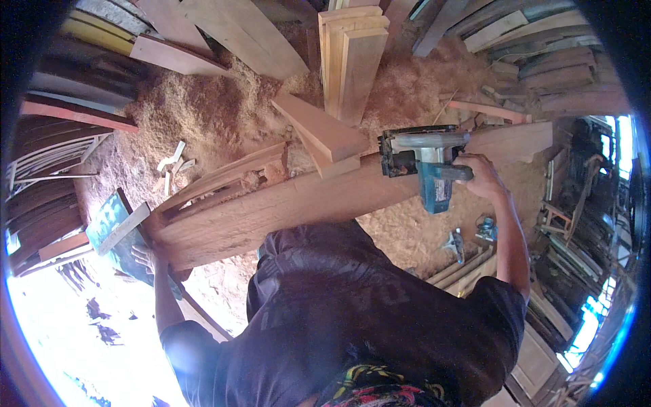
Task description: The person uses a circular saw to cut a long wooden plank into smaller pieces on a workbench. They repeatedly position the wood, cut it, and remove the offcuts, occasionally using a metal square to align the wood before cutting.
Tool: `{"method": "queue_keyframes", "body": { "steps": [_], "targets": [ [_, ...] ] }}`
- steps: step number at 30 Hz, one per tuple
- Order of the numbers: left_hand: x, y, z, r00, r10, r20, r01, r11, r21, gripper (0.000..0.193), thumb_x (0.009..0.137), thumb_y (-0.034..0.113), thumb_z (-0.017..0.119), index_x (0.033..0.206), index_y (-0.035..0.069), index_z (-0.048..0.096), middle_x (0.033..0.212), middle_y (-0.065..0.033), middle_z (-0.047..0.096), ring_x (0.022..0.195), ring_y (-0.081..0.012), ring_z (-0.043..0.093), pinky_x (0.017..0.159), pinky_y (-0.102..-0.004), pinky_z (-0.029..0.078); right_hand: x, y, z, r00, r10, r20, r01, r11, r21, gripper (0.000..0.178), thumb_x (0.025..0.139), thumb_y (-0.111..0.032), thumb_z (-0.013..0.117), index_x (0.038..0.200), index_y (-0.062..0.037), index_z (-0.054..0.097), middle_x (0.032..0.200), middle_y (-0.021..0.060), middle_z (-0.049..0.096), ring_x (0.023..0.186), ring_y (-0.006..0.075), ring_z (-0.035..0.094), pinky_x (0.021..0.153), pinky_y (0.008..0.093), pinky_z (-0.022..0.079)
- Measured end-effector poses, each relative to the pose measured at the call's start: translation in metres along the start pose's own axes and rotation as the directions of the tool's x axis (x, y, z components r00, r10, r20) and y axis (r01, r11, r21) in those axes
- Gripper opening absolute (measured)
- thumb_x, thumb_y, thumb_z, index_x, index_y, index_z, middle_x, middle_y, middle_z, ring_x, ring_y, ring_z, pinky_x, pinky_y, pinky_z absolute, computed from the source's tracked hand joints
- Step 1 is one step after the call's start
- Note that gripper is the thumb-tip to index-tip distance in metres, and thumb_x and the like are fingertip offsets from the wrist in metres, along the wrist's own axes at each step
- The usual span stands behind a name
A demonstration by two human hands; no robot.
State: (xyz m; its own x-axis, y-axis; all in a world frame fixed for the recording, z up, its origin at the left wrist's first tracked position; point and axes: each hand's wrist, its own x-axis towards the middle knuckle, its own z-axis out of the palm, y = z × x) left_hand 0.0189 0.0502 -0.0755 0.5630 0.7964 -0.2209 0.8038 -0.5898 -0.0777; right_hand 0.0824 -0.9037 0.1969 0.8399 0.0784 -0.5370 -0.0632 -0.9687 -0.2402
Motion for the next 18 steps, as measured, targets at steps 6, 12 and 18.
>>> {"method": "queue_keyframes", "body": {
  "steps": [6, 12, 18],
  "targets": [
    [0.001, 0.0, 0.003, 1.0, 0.012, 0.009, -0.012, 1.0, -0.024, 0.098, 0.102, 0.056, 0.056, 0.17, 0.022, -0.006, 0.178, -0.0107, -0.011, 0.163, -0.0424, -0.003, 0.119, -0.0794, 0.015, -0.003, 0.02, 0.015, 0.998, -0.028, -0.054, 0.028, 0.999, 0.015, 0.032, 0.074, -0.008, 0.085, 0.105, -0.0102, 0.074, 0.101, 0.0151, 0.073, 0.1, 0.039, 0.071, 0.088, 0.0475, 0.055],
    [0.013, -0.015, 0.013, 0.999, 0.016, -0.044, -0.013, 0.997, 0.074, 0.098, 0.101, 0.056, 0.057, 0.17, 0.021, -0.004, 0.179, -0.0108, -0.009, 0.163, -0.0426, -0.002, 0.119, -0.0784, 0.016, -0.003, 0.025, 0.02, 0.999, 0.026, -0.028, -0.023, 0.996, 0.087, 0.037, 0.075, -0.009, 0.085, 0.11, -0.0105, 0.074, 0.112, 0.0158, 0.074, 0.106, 0.0379, 0.071, 0.093, 0.0468, 0.055],
    [-0.038, -0.005, 0.037, 0.977, 0.083, -0.199, -0.079, 0.997, 0.028, 0.101, 0.099, 0.052, 0.061, 0.17, 0.016, -0.001, 0.179, -0.0133, -0.007, 0.163, -0.0434, -0.004, 0.12, -0.0754, 0.016, -0.001, 0.032, 0.023, 0.996, 0.035, -0.087, -0.042, 0.996, -0.075, 0.052, 0.078, -0.011, 0.084, 0.128, -0.0092, 0.072, 0.13, 0.0178, 0.071, 0.122, 0.0408, 0.065, 0.11, 0.0472, 0.049]
  ]
}}
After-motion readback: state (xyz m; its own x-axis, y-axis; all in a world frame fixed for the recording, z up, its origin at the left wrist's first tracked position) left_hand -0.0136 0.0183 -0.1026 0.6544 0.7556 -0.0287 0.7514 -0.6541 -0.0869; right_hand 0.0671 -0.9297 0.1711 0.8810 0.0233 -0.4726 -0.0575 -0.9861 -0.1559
